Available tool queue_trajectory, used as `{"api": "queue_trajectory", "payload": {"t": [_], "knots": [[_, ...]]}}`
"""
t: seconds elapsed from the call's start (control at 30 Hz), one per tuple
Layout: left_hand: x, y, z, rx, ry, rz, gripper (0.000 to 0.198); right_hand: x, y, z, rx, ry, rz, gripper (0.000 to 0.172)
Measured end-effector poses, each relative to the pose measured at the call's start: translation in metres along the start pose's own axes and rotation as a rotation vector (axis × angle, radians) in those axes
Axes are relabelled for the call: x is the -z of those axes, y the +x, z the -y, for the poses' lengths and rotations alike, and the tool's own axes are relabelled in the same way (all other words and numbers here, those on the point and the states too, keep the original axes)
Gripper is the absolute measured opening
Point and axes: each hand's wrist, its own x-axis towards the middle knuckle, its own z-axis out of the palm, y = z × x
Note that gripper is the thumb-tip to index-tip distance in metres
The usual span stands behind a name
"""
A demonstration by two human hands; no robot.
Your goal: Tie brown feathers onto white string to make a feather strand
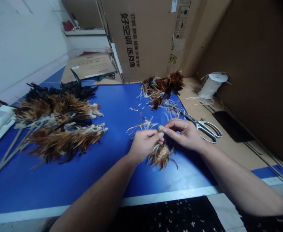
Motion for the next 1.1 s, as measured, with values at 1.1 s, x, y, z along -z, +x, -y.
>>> {"api": "queue_trajectory", "payload": {"t": [1.1], "knots": [[0.002,-0.001,-0.012,0.018,-0.002,0.152,0.033,-0.009,0.001,-0.006,0.109,0.072,-0.064,0.023]]}}
